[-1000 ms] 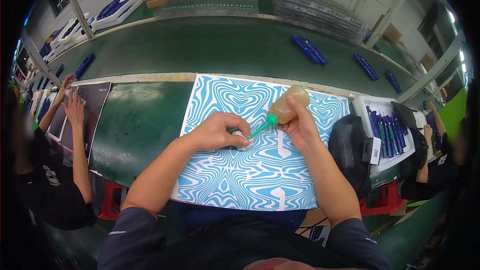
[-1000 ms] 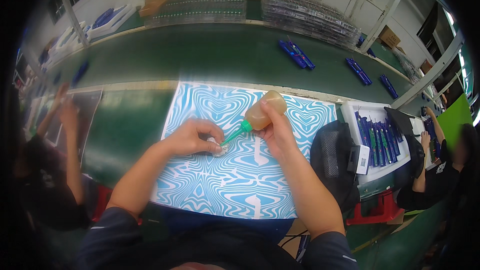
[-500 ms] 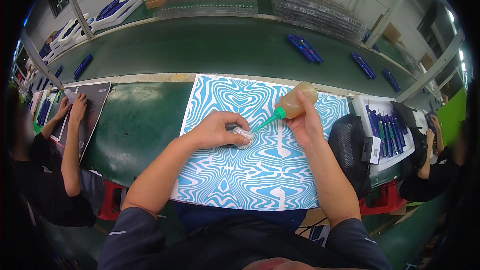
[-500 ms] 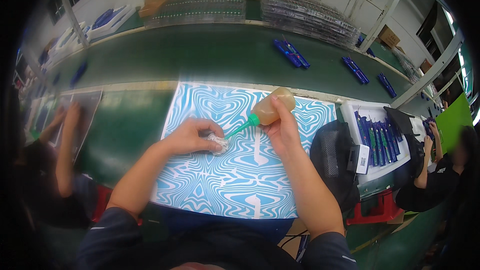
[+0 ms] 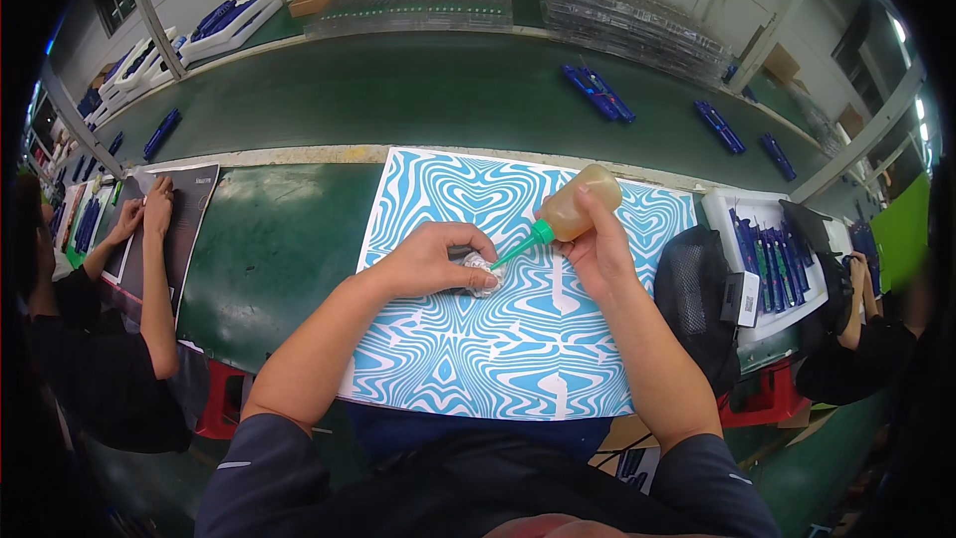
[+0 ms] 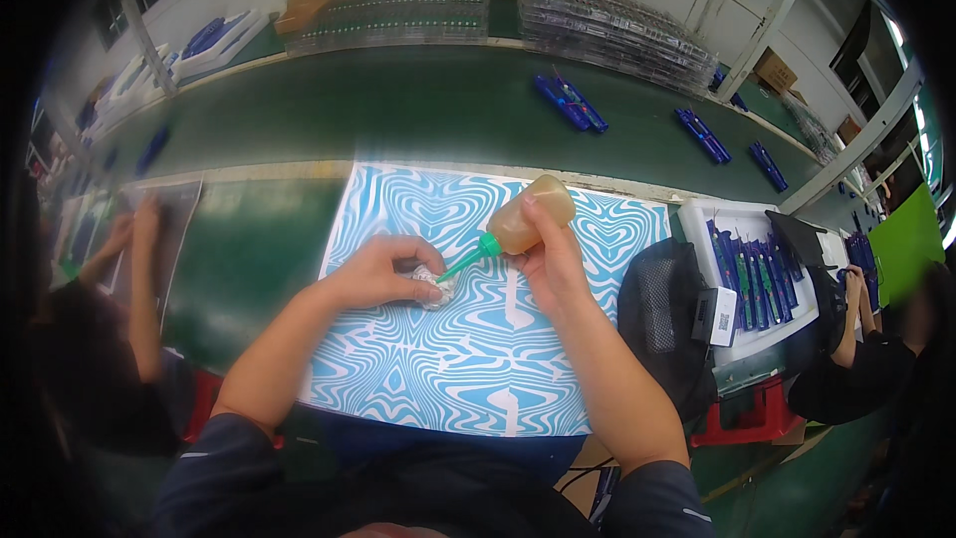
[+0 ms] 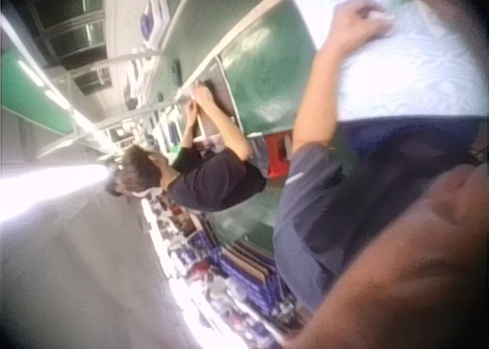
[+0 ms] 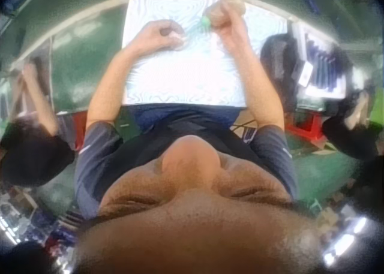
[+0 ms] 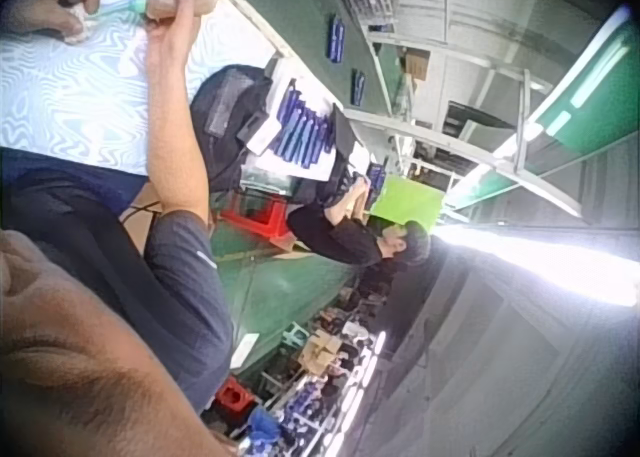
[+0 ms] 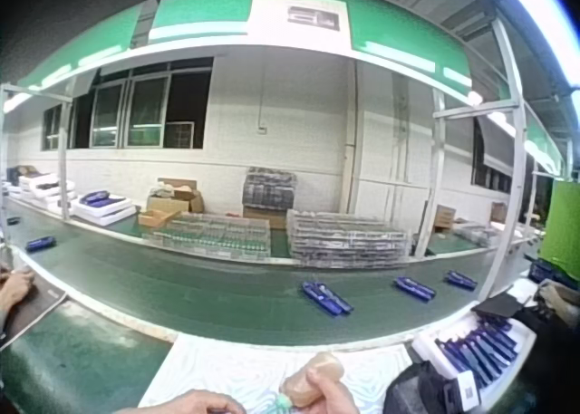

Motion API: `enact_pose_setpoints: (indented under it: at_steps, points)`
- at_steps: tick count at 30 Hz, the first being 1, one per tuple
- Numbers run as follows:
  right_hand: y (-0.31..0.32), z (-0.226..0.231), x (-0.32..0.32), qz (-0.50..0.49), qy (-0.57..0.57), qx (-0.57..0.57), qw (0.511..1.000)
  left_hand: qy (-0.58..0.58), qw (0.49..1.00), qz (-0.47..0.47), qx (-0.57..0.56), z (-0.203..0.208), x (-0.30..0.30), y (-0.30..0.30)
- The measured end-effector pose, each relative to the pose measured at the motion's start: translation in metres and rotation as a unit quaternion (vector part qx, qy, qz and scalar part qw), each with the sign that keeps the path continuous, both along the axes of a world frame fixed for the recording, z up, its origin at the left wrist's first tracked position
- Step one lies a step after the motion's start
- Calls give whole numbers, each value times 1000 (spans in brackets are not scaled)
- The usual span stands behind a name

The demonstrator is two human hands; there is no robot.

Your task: Applying a liquid substance from an applicator bottle to blue plastic electronic components at an assembly line.

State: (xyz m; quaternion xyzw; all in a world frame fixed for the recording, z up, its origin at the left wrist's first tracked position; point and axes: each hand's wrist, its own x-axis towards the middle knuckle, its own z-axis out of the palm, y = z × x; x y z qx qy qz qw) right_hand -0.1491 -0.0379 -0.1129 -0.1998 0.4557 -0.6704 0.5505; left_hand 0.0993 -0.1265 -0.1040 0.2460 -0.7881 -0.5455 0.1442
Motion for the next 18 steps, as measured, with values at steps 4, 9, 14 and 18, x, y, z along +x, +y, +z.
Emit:
enact_pose_setpoints:
  at_steps: [4,9,14,18]
  points:
    - [1,0,0,3,9,3,1000,34,999,-12,12,-2,0,1]
    - [0,-1,0,11,11,18,1000,42,999,-18,26,2,-1,2]
    - [0,-2,-2,19,9,17,1000,26,999,-24,29,3,0,2]
    - [1,0,-2,11,8,17,1000,27,999,-25,20,2,0,2]
